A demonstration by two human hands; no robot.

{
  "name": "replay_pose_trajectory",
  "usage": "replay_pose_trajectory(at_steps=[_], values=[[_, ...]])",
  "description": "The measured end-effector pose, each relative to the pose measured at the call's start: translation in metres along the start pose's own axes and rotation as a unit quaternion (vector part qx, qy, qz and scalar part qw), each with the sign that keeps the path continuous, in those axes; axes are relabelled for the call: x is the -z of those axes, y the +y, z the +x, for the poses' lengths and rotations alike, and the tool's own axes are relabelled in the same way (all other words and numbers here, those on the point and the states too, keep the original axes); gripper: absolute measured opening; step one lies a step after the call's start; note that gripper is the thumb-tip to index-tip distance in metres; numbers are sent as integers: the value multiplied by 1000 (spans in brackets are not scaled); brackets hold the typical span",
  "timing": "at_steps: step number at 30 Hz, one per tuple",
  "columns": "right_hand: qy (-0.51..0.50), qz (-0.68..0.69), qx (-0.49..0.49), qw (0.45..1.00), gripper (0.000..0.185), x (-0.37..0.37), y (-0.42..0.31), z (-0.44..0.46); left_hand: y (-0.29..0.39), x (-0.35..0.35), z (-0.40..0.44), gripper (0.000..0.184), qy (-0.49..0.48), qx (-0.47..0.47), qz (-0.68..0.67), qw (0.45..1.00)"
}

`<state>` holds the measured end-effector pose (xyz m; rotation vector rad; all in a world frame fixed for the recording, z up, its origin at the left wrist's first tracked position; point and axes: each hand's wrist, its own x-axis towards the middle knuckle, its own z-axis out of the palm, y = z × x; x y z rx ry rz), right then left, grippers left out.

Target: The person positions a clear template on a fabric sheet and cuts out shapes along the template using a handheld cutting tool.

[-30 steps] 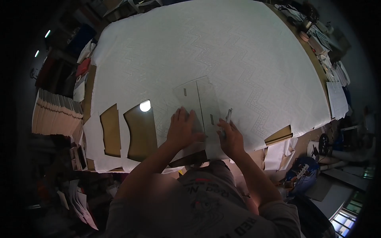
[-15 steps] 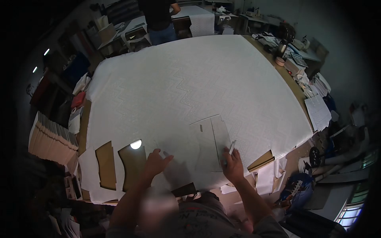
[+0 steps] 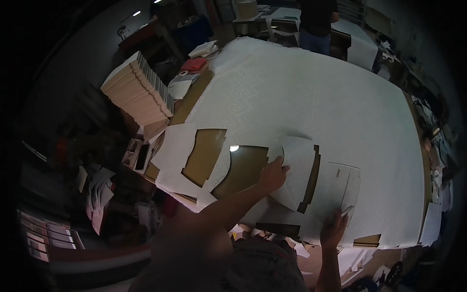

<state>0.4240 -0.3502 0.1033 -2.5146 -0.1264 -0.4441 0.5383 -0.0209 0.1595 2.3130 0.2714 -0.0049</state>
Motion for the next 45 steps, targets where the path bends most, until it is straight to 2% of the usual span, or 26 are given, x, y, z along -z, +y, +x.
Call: replay_pose_trajectory(at_steps=[4, 5, 7, 8, 9, 11, 13, 15, 17, 19, 22, 23, 25, 29, 31, 34, 37, 41, 43, 45], values=[[-10, -14, 20, 1000, 49, -1, 3, -3, -37, 97, -7, 25, 106, -67, 47, 991], [-15, -14, 27, 999, 49, -1, 2, -4, -57, 126, -7, 28, 139, -39, 64, 988], [-20, -17, 31, 999, 49, 0, -6, -11, -129, 182, 6, 41, 215, -53, 71, 973], [-8, -8, 28, 1000, 49, 0, -13, -13, -150, 225, 3, 41, 180, -4, 115, 977], [3, 0, 23, 1000, 48, 1, -20, -17, -184, 255, 6, 60, 185, 25, 126, 974], [-2, 1, 7, 1000, 47, 7, -35, -24, -215, 308, -8, 80, 146, 167, 236, 946], [-2, -5, -21, 1000, 46, 13, -48, -29, -234, 325, -13, 96, 120, 241, 295, 917], [-30, -14, -43, 999, 41, 27, -57, -39, -265, 308, -6, 89, 153, 147, 281, 936], [-16, -34, -30, 999, 36, 37, -70, -45, -273, 267, 1, 81, 206, 2, 232, 951], [1, -107, 13, 994, 33, 49, -73, -48, -247, 220, -2, 75, 195, -87, 179, 960], [24, -79, -68, 994, 32, 59, -69, -54, -192, 167, -16, 71, 70, -116, 60, 989], [22, -74, -90, 993, 31, 65, -71, -56, -183, 150, -19, 71, 58, -126, 54, 989], [34, -73, -116, 990, 32, 72, -68, -64, -162, 119, -30, 67, 76, -248, 51, 964], [46, -82, -134, 986, 35, 82, -57, -79, -106, 82, -49, 65, 25, -287, 18, 957], [56, -95, -97, 989, 35, 87, -51, -83, -88, 62, -52, 64, -25, -301, -16, 953], [55, -79, -112, 989, 33, 98, -37, -91, -58, 20, -55, 64, -29, -344, -32, 938], [51, -30, -152, 987, 33, 105, -7, -96, -21, -21, -65, 63, -66, -342, -67, 935], [-6, 1, -165, 986, 29, 125, 38, -72, 27, -81, -66, 64, -73, -342, -64, 934], [23, -16, -10, 1000, 29, 124, 79, -55, 48, -108, -63, 65, -67, -360, -32, 930], [-17, 25, -11, 999, 34, 131, 101, -35, 62, -134, -60, 66, -50, -348, -13, 936]])
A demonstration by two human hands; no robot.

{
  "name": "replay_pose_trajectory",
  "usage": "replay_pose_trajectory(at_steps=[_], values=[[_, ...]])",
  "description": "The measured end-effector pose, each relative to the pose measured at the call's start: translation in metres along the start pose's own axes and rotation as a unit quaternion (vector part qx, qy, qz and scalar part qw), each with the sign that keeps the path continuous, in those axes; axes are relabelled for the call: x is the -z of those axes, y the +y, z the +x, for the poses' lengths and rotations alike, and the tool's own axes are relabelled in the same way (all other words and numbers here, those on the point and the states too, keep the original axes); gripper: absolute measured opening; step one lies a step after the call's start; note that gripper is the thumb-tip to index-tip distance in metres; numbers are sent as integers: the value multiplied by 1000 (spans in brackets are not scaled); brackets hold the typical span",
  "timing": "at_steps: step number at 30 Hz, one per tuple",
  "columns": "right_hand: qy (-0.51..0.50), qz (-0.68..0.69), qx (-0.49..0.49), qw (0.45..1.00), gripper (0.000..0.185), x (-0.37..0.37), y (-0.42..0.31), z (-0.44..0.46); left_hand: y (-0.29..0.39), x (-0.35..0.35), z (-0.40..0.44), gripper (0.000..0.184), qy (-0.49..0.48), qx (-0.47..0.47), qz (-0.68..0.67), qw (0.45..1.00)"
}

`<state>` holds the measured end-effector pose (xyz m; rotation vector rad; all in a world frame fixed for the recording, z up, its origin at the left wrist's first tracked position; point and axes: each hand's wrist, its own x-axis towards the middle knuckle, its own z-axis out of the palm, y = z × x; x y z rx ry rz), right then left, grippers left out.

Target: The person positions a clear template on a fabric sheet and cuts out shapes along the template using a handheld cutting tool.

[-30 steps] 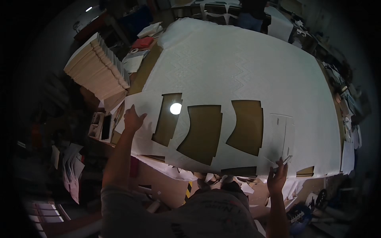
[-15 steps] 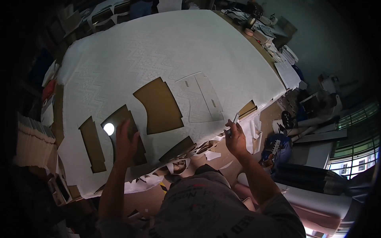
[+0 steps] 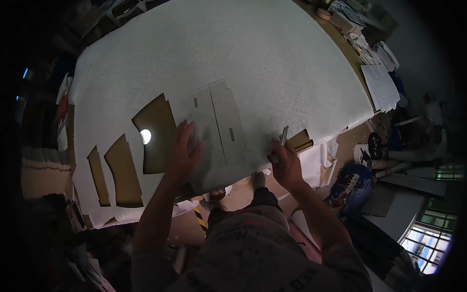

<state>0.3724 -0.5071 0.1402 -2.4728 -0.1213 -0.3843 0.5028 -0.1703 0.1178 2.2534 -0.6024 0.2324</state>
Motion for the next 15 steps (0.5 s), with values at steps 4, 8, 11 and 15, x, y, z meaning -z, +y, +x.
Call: replay_pose_trajectory(at_steps=[4, 8, 11, 15], values=[[-28, 8, 77, 997, 45, 10, 42, 31, 7, -14, 18, 68, -23, -10, 147, 989], [-29, 52, 97, 994, 45, 3, 66, 47, 5, -18, 18, 66, -39, -4, 191, 981], [-18, 28, 114, 993, 43, 0, 68, 50, 4, -16, 20, 61, -29, -8, 167, 985], [-30, 23, 115, 993, 42, 2, 68, 53, 2, -10, 30, 62, -46, 20, 127, 991]])
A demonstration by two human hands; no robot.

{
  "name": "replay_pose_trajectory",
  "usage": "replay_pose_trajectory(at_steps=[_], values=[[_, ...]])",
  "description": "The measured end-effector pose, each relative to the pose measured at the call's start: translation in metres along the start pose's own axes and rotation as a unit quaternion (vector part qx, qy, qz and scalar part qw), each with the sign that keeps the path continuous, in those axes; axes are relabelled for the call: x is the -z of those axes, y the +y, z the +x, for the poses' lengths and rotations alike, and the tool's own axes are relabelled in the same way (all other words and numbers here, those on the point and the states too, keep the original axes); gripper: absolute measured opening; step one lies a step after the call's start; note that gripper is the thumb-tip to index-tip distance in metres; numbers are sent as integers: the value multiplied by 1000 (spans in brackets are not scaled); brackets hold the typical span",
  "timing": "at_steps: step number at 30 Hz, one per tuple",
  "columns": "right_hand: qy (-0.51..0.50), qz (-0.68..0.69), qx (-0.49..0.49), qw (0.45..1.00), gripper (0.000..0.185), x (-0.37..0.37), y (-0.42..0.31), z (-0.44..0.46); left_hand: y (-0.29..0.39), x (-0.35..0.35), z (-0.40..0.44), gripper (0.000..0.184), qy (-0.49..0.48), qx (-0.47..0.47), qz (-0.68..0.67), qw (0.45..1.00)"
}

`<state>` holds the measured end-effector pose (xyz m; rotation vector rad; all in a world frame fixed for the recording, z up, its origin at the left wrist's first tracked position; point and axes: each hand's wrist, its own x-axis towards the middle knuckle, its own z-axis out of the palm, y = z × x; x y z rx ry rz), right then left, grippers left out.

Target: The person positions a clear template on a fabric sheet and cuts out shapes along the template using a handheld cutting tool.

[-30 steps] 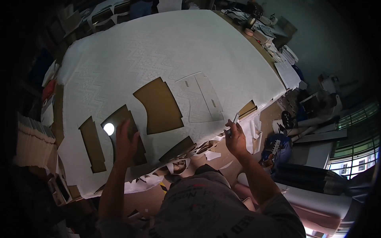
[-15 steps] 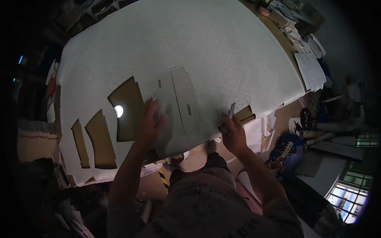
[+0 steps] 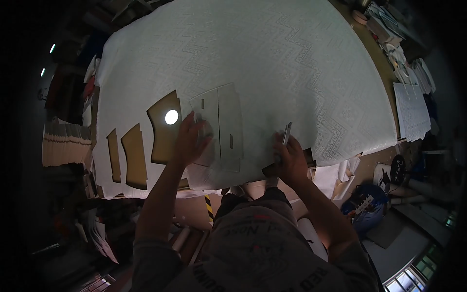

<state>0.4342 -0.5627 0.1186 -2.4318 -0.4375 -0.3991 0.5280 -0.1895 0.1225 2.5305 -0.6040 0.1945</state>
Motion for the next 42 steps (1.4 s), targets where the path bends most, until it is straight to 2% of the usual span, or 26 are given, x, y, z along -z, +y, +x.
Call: replay_pose_trajectory(at_steps=[2, 4, 8, 11, 13, 17, 22, 26, 28, 32, 37, 42], values=[[-6, -1, -6, 1000, 42, 1, -1, -1, 3, 6, 6, 62, -3, -2, -7, 1000], [0, -2, 8, 1000, 43, 1, -1, 0, 5, 17, 14, 65, -57, -30, 57, 996], [14, 5, -16, 1000, 43, -2, -18, 1, -15, 12, 13, 69, -52, -84, 50, 994], [17, 11, -68, 997, 48, -17, -49, 0, -17, 7, 6, 67, -22, -89, 39, 995], [-4, 39, -32, 999, 56, -28, -75, -3, -19, 6, 4, 64, 11, -86, 8, 996], [-58, 14, -32, 998, 61, -45, -98, -4, -24, 1, 5, 61, 37, -101, 3, 994], [-70, 30, -55, 996, 61, -49, -95, -1, -22, 1, 2, 63, 44, -76, 17, 996], [-73, 23, -10, 997, 60, -46, -87, 5, -24, 7, 4, 67, 34, -90, 32, 995], [-83, 20, 6, 996, 58, -42, -84, 8, -26, 12, 7, 69, -16, -79, 29, 996], [-82, 42, 22, 995, 58, -40, -72, 8, -31, 13, 5, 68, -33, -80, 42, 995], [-61, 70, 11, 996, 59, -42, -70, 8, -28, 12, 4, 69, 1, -78, 38, 996], [-87, 57, 16, 994, 58, -40, -69, 11, -24, 14, 5, 73, -15, -61, 49, 997]])
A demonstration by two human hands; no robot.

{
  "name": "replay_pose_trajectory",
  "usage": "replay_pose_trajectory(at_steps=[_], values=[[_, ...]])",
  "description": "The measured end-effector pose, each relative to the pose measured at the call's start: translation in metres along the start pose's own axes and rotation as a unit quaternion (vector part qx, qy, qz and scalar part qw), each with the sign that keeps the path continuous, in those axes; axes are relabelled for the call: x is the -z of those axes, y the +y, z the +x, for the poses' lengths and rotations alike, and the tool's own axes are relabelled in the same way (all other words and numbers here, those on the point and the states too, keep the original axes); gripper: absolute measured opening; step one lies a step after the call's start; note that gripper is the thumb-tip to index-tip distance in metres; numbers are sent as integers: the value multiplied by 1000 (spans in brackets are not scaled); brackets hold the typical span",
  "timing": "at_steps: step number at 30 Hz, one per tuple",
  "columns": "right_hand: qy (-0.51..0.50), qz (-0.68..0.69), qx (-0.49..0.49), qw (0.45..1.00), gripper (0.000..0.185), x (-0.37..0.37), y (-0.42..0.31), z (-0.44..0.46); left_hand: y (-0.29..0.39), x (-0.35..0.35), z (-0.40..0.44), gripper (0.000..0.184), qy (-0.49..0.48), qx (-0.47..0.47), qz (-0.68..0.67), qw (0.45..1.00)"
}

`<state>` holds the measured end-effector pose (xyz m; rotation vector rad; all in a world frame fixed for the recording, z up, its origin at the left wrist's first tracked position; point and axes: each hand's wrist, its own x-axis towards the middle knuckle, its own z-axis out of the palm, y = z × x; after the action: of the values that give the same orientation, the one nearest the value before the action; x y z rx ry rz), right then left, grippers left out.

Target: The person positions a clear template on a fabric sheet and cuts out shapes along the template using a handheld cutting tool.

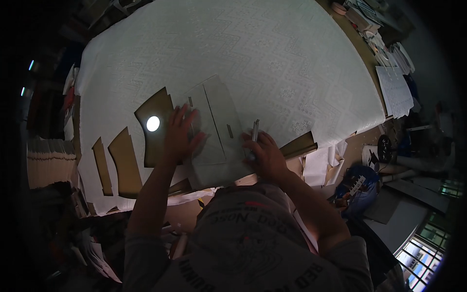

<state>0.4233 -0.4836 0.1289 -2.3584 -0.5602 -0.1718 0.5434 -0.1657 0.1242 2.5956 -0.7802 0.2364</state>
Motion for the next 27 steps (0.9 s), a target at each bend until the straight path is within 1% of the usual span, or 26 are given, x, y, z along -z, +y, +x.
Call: replay_pose_trajectory(at_steps=[8, 11, 13, 14, 16, 19, 27], values=[[-9, 26, -7, 1000, 56, 6, -4, 1, 3, 1, -1, 73, 0, 7, 13, 1000], [12, 54, -17, 998, 53, 8, -3, 3, 2, 1, 0, 73, 9, 7, 5, 1000], [72, 79, -49, 993, 54, 6, 3, -2, 2, 1, 1, 73, 13, 2, 3, 1000], [69, 78, -52, 993, 54, 6, 8, -3, 2, 2, 1, 73, 11, 4, -1, 1000], [110, 20, -55, 992, 55, 8, 18, -3, 2, 2, 1, 73, 6, 9, 4, 1000], [99, -20, -51, 994, 55, 13, 24, -1, 2, 2, 0, 74, 10, 7, 3, 1000], [115, -66, -35, 991, 54, 7, 23, 0, 0, 0, 0, 76, 15, 0, 0, 1000]])
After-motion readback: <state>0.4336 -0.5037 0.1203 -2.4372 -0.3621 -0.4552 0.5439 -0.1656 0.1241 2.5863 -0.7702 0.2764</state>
